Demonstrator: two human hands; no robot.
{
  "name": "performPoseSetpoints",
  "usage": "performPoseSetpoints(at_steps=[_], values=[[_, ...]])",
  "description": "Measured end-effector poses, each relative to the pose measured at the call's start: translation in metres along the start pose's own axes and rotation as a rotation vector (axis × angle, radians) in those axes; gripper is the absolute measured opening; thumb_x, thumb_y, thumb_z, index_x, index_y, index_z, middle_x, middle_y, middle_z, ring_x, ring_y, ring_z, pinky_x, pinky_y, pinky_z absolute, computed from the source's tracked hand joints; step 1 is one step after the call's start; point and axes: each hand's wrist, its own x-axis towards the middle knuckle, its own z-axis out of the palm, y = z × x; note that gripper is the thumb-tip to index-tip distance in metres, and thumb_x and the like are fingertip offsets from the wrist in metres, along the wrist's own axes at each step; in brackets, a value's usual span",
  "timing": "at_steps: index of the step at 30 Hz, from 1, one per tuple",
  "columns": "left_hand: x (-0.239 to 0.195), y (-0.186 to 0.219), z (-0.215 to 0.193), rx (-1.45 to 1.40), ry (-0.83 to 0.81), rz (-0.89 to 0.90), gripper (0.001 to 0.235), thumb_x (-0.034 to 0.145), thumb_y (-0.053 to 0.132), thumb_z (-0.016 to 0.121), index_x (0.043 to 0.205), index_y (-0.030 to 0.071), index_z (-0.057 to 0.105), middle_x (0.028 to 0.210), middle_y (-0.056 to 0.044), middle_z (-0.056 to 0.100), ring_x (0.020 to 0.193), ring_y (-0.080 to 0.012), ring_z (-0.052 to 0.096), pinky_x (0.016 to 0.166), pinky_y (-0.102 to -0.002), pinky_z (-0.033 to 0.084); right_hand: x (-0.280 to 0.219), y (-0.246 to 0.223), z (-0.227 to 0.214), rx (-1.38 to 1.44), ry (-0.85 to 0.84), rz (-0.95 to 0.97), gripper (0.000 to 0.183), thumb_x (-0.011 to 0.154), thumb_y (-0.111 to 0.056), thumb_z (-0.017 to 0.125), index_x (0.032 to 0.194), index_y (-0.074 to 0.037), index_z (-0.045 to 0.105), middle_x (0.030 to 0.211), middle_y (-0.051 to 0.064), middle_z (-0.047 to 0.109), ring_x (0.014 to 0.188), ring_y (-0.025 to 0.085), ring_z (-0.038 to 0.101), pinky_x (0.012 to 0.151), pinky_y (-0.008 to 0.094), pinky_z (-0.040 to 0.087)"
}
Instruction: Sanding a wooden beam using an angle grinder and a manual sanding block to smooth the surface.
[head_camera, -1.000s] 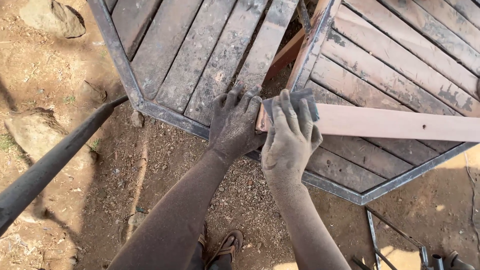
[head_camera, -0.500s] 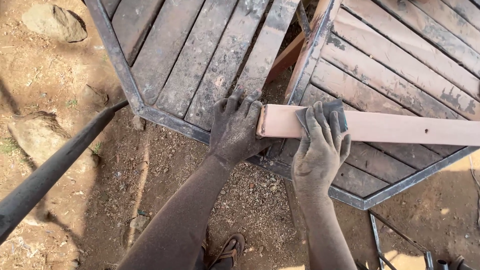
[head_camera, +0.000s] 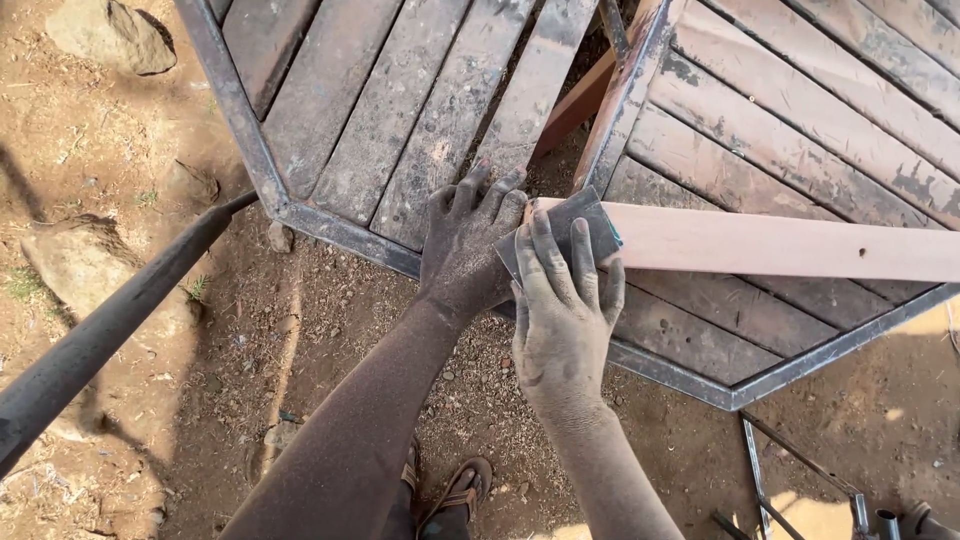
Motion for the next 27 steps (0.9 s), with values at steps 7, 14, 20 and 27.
performPoseSetpoints(at_steps=[7,14,20,27], values=[[0.001,-0.003,-0.005,-0.072,0.081,-0.022,0.070,0.067,0.062,0.079,0.117,0.015,0.063,0.137,-0.005,0.062,0.133,-0.0340,0.052,0.097,-0.051,0.044,-0.003,0.020,0.009,0.092,-0.030,0.114,0.048,0.105,-0.022,0.055,0.153,-0.024,0.052,0.163,-0.003,0.043,0.152,0.030,0.030,0.120,0.056,0.013],[0.000,0.001,0.000,-0.104,0.045,-0.041,0.072,0.061,0.058,0.085,0.115,0.014,0.064,0.134,-0.007,0.064,0.132,-0.0354,0.053,0.097,-0.053,0.044,-0.007,0.027,0.020,0.163,0.025,-0.052,0.043,0.105,-0.031,0.052,0.148,-0.028,0.058,0.156,-0.005,0.053,0.151,0.024,0.035,0.122,0.052,0.008],[0.001,-0.009,0.005,-0.002,0.005,0.015,0.066,0.062,0.055,0.079,0.116,0.018,0.064,0.135,-0.001,0.062,0.134,-0.0337,0.049,0.096,-0.052,0.042,0.007,-0.010,0.004,0.151,0.039,-0.117,0.052,0.097,-0.023,0.065,0.148,-0.023,0.057,0.160,-0.004,0.048,0.152,0.027,0.036,0.123,0.053,0.012],[0.005,0.000,0.000,-0.105,0.069,-0.031,0.081,0.063,0.066,0.084,0.120,0.012,0.064,0.140,-0.007,0.062,0.135,-0.0347,0.051,0.099,-0.054,0.041,0.008,0.078,0.010,0.102,0.094,0.109,0.047,0.108,-0.019,0.051,0.155,-0.015,0.053,0.159,0.006,0.050,0.150,0.033,0.035,0.118,0.059,0.011]])
